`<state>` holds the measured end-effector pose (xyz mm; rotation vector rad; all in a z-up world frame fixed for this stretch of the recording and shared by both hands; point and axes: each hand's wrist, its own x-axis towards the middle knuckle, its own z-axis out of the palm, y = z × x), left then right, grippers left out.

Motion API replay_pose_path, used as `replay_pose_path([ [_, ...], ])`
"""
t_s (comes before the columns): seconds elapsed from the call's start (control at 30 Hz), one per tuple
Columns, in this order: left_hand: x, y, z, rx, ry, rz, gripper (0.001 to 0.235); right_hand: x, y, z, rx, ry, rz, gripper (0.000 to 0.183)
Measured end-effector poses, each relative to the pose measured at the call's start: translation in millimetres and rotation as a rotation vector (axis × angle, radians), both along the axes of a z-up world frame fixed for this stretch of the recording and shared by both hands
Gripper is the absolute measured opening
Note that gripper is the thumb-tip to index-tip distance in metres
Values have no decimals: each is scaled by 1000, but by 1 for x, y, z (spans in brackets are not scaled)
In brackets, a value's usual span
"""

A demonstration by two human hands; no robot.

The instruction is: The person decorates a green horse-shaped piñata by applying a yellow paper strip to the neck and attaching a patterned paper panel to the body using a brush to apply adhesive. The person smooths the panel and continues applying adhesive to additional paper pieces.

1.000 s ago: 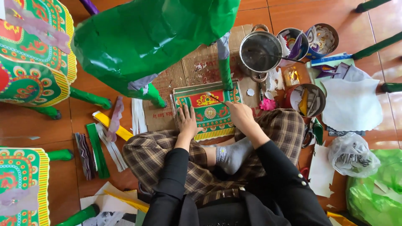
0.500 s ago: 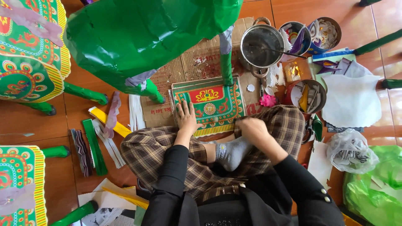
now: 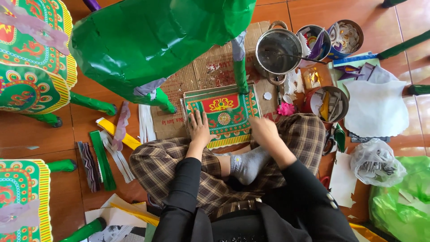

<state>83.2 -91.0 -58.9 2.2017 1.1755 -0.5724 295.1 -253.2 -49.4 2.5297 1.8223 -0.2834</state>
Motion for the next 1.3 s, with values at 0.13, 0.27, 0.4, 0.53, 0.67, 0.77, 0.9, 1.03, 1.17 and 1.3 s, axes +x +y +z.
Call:
replay_pose_path([
  [0.13, 1, 0, -3, 4, -13, 8, 117, -26, -47, 42, -241, 38, 40, 19],
  [0.27, 0, 2, -4, 10, -50, 24, 116, -24, -34, 31, -387, 112, 72, 15],
  [0.4, -3, 6, -5, 8, -86, 44, 111, -14, 23, 41, -301, 106, 125, 23],
  [0.53, -4, 10, -10, 24, -68, 13, 108, -8, 72, 12, -221, 180, -52, 26],
  [0.67, -6, 13, -5, 30, -99, 16, 101, -5, 76, 11, -216, 256, -205, 31],
  [0.77, -8, 16, -12, 24, -134, 38, 95, -7, 29, 32, -333, 157, -135, 25],
  [0.9, -29, 44, -6, 29, -166, 89, 82, -12, -17, 118, -373, 110, -95, 28],
  [1.03, -75, 81, 92, 4, -122, 480, 32, 12, -43, 191, -303, 377, -596, 40],
  [1.17, -137, 139, 63, 349, -40, 808, 71, 58, -54, 175, 106, 272, -614, 43],
  [1.3, -174, 187, 42, 83, 896, 174, 121, 99, -10, 147, 62, 259, -676, 56],
])
